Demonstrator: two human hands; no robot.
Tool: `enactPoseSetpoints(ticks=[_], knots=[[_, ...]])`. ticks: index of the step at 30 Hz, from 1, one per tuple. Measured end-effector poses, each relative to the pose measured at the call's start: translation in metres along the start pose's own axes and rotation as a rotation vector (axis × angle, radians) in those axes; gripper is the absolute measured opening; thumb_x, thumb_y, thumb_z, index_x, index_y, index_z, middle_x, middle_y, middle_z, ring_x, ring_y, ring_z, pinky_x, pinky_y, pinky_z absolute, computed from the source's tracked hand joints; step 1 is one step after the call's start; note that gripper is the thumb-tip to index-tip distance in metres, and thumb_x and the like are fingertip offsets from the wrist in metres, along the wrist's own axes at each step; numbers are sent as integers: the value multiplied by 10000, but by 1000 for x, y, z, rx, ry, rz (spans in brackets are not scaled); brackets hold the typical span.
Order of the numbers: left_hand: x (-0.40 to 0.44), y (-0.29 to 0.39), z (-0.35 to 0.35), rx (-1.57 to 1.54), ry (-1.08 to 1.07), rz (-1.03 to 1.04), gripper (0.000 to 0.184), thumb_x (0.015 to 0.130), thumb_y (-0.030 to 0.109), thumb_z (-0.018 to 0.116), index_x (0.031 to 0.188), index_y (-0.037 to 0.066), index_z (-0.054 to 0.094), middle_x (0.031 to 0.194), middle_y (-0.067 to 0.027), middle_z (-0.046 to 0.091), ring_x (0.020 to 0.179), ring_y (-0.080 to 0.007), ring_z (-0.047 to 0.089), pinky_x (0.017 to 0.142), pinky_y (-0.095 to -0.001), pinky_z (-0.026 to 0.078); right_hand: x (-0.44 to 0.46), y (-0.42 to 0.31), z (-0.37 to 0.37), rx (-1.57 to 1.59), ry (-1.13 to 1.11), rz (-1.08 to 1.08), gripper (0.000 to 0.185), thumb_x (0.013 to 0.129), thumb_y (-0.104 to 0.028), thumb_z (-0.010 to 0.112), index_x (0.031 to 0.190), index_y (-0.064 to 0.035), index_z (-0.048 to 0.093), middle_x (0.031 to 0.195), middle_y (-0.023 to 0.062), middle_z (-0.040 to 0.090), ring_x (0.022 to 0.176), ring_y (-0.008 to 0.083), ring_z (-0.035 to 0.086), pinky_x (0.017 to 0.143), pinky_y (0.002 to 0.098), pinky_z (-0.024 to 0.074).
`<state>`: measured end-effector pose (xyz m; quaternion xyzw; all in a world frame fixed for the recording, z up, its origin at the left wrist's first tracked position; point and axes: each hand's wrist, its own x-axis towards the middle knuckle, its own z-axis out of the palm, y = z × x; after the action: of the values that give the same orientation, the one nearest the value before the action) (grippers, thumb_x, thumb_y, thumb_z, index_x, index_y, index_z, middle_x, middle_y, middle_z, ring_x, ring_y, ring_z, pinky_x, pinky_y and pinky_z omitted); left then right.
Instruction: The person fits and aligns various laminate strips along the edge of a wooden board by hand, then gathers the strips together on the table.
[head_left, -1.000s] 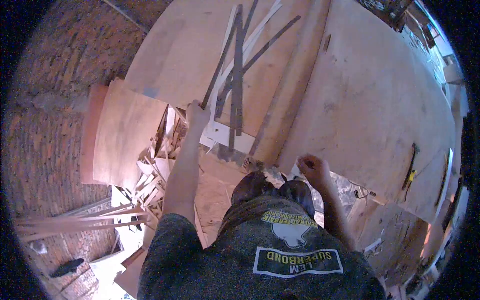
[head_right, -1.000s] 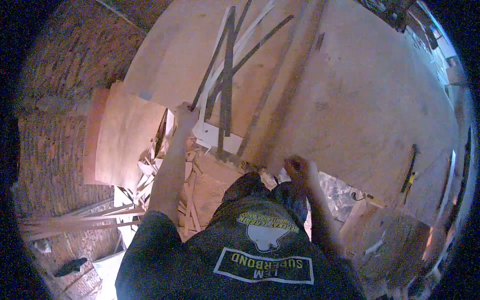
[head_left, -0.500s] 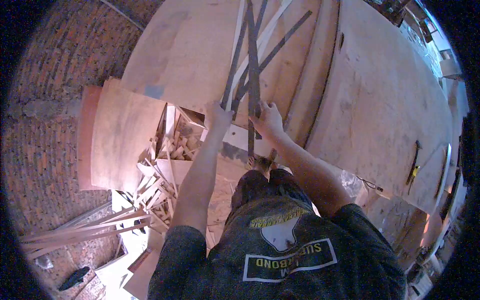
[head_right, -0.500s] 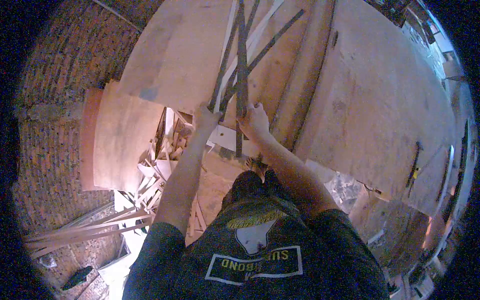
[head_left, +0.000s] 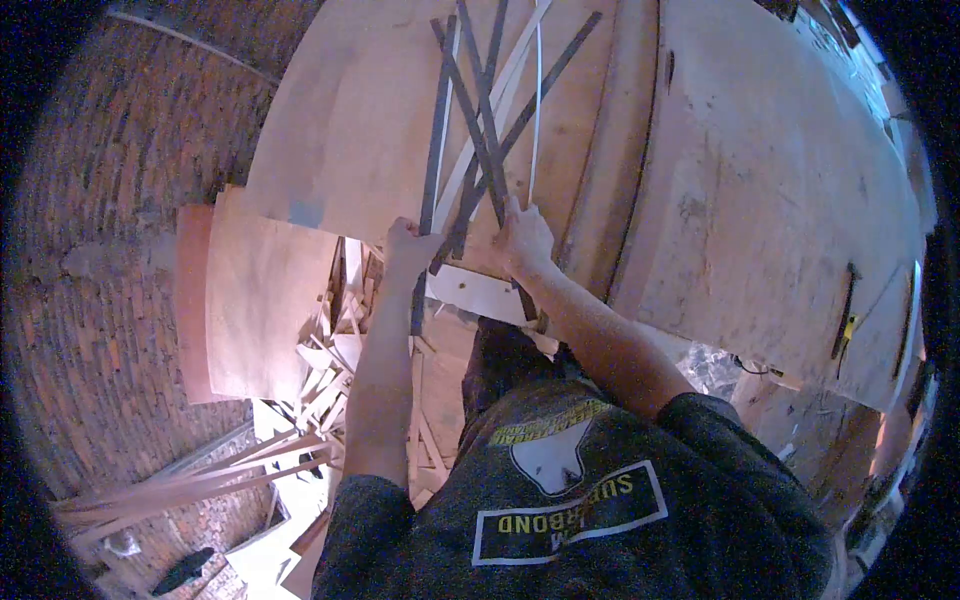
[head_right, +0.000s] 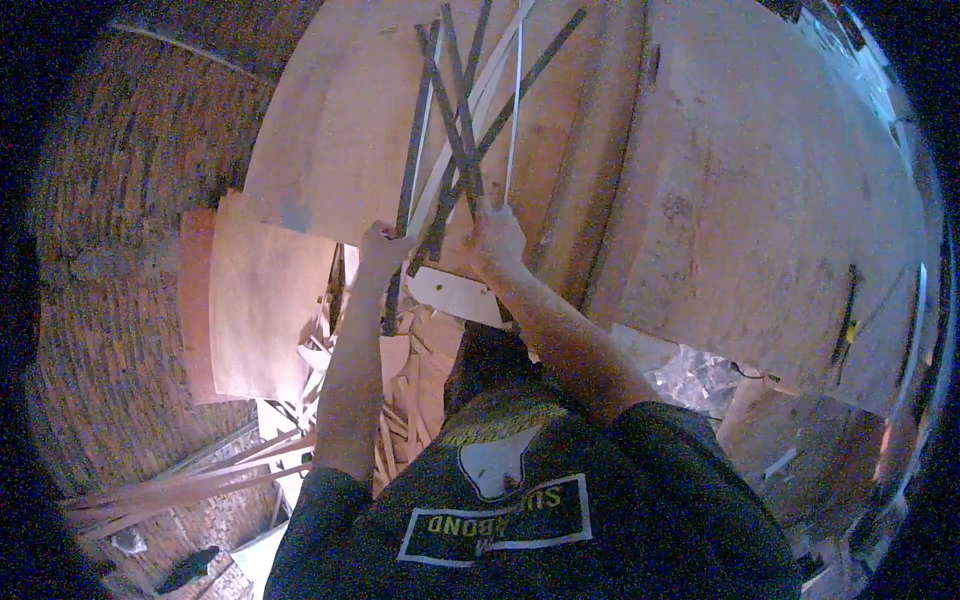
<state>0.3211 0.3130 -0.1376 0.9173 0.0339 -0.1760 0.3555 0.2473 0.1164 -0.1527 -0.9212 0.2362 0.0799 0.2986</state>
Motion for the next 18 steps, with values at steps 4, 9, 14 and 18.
enactPoseSetpoints(ticks=[4, 9, 14, 18], knots=[[17, -15, -27, -380, -259, -111, 224, 761, 121, 744, 926, 13, 638, 716, -70, 621, 527, -154, 595, 496, -282, 487, 12, 1, 18, -34, 54, 29, 661, 746, -177, 697, 1354, -134, 438, 1008, 226, 578, 934, 387, 639, 785, 467, 547], [39, -18, -45, -474, -446, -123, 195, 798, 110, 718, 947, 17, 632, 742, -56, 634, 566, -139, 600, 500, -277, 491, 14, -16, 30, -99, 170, 139, 662, 747, -179, 697, 1352, -138, 432, 986, 217, 569, 926, 403, 629, 785, 470, 543], [50, -9, -65, -537, -553, -82, 205, 832, 85, 716, 926, 3, 553, 714, -74, 604, 573, -141, 587, 506, -277, 489, -1, -43, 14, -81, 218, 260, 663, 767, -181, 684, 1367, -152, 403, 987, 215, 583, 941, 421, 637, 789, 473, 541], [76, -27, -57, -663, -661, -62, 226, 851, 135, 719, 939, 17, 548, 731, -70, 607, 607, -146, 601, 511, -289, 499, 16, -28, 33, -41, 169, 324, 563, 775, -173, 682, 1301, -141, 481, 978, 218, 647, 938, 391, 664, 794, 467, 540]])
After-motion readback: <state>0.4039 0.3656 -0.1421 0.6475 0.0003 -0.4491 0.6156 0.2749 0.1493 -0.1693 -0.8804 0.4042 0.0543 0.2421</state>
